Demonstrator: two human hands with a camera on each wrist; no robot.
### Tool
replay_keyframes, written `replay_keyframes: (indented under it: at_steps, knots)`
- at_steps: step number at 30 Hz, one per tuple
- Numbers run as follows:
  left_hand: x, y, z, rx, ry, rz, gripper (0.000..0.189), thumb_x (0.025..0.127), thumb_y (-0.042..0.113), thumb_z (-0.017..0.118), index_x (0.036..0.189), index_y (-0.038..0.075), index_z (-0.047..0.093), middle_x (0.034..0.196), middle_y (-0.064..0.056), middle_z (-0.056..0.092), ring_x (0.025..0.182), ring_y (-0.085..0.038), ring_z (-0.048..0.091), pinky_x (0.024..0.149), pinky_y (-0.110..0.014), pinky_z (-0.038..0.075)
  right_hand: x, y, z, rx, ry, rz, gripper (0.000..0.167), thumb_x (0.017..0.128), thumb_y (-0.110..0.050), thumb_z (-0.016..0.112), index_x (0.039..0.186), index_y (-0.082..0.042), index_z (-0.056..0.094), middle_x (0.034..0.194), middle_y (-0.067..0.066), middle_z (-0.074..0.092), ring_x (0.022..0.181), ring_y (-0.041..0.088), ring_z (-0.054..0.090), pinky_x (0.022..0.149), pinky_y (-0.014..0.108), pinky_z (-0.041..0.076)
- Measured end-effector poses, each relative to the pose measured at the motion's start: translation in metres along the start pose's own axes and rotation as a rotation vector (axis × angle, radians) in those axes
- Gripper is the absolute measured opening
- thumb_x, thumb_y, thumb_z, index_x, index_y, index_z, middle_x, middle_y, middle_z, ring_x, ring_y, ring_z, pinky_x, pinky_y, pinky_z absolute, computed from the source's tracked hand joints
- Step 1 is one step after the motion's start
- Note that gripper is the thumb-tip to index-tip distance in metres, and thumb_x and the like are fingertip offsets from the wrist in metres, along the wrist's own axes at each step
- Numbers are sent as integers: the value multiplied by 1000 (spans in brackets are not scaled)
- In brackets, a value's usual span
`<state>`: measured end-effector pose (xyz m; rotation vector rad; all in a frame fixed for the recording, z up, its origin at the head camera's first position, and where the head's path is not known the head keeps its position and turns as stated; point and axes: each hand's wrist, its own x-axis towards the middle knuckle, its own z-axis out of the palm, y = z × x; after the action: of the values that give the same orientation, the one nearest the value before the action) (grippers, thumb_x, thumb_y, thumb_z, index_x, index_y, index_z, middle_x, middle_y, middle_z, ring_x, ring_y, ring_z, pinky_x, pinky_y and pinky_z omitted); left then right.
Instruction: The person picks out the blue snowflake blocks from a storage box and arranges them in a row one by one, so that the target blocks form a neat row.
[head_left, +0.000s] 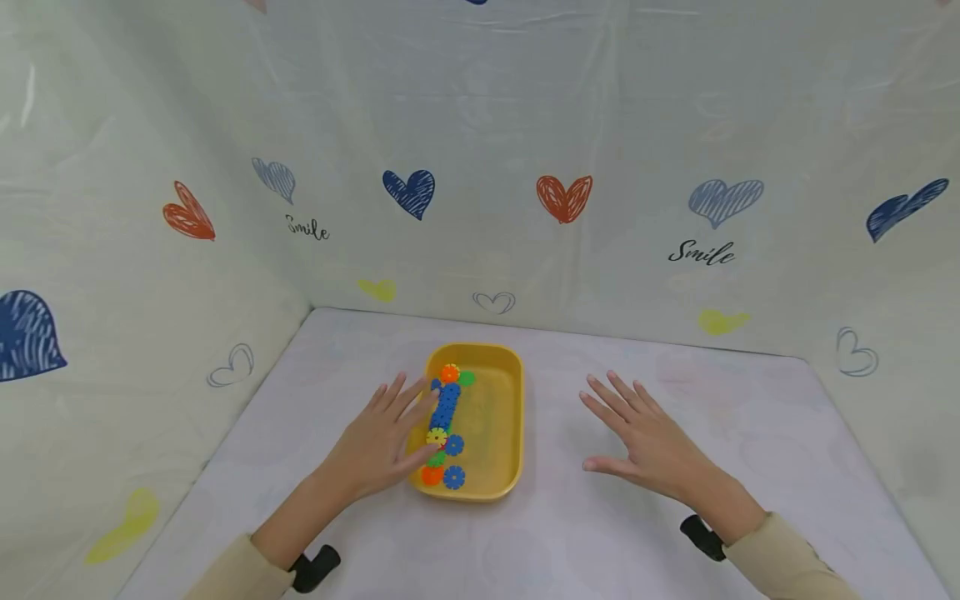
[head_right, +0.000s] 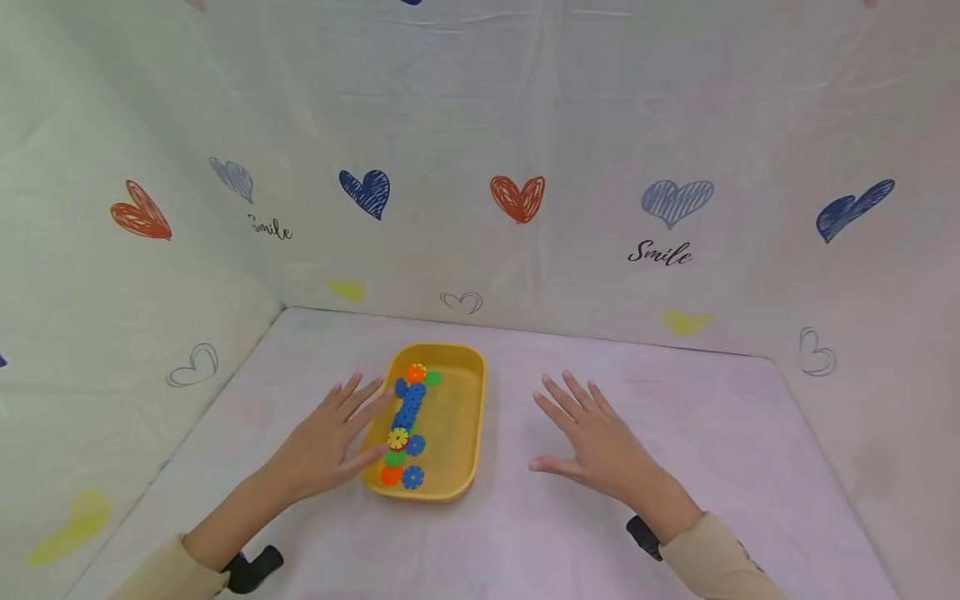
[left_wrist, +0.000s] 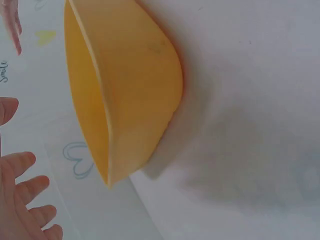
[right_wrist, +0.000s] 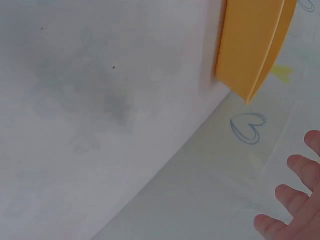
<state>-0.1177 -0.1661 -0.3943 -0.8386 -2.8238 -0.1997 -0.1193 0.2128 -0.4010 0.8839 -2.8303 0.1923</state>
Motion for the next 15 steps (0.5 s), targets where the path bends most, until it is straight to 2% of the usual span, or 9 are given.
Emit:
replay_keyframes:
  at_steps: [4,6,15]
  knots:
    - [-5,-2,2,-18,13,-14,64,87,46,56,139,11,44,147,-11,39,137,-36,29,111,-50,29,9,-8,-1,40,-22,-14,86,78,-69,51,144,-16,35,152,6,30,140,33,22,117,49,14]
    - [-8,-3,4,-37,15,-31,63,87,44,57,139,10,44,146,-12,40,136,-36,32,110,-49,30,14,-12,-2,65,-26,-28,86,77,-68,52,144,-15,37,151,6,31,140,33,24,113,53,20]
    - [-22,-4,16,-130,23,-180,60,86,41,62,137,14,48,140,-9,48,131,-33,41,100,-50,42,36,-28,-1,148,-46,-78,84,76,-69,51,139,-13,45,145,7,43,136,31,34,112,53,25]
